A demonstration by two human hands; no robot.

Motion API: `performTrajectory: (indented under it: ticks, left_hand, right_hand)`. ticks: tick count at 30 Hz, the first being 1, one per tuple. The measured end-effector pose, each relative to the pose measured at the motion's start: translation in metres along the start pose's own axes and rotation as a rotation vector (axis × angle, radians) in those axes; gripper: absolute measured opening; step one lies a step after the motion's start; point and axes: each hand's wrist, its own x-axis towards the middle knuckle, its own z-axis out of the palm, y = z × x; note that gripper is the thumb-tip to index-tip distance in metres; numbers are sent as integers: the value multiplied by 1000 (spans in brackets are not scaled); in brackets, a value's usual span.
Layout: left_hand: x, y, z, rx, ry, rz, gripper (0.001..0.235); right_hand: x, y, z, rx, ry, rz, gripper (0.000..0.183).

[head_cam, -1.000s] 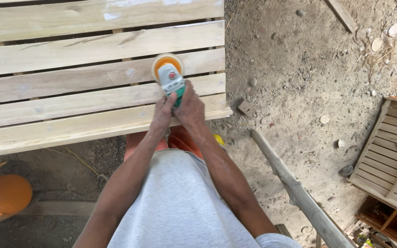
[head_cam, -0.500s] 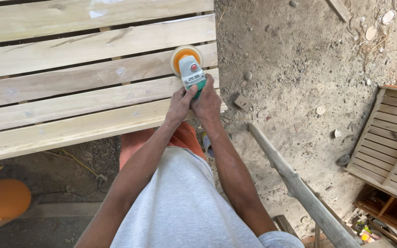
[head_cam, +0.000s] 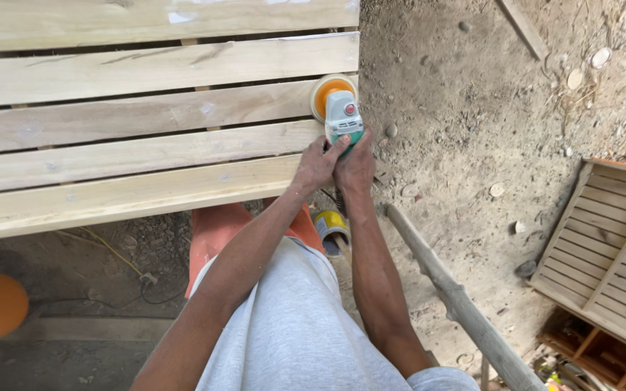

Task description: The person uses an angle grinder with a sanding disc to smooth the surface of a wooden slatted bench. They move the tool along the planks, occasionally pausing to wipe away dust with their hand.

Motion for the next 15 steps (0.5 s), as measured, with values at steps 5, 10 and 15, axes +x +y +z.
performTrajectory:
  ticks: [5,10,15]
  left_hand:
    - [3,-2,35,-90,32,33,81]
    - [6,-5,59,-103,42,-18,82]
    - [3,-19,49,-239,48,51,86]
  right_hand:
    - [10,21,-25,-25,4,-108,62]
    - [18,30,-41,-30,-38,-182,60]
    - [22,25,-32,-136,-87,-213,60]
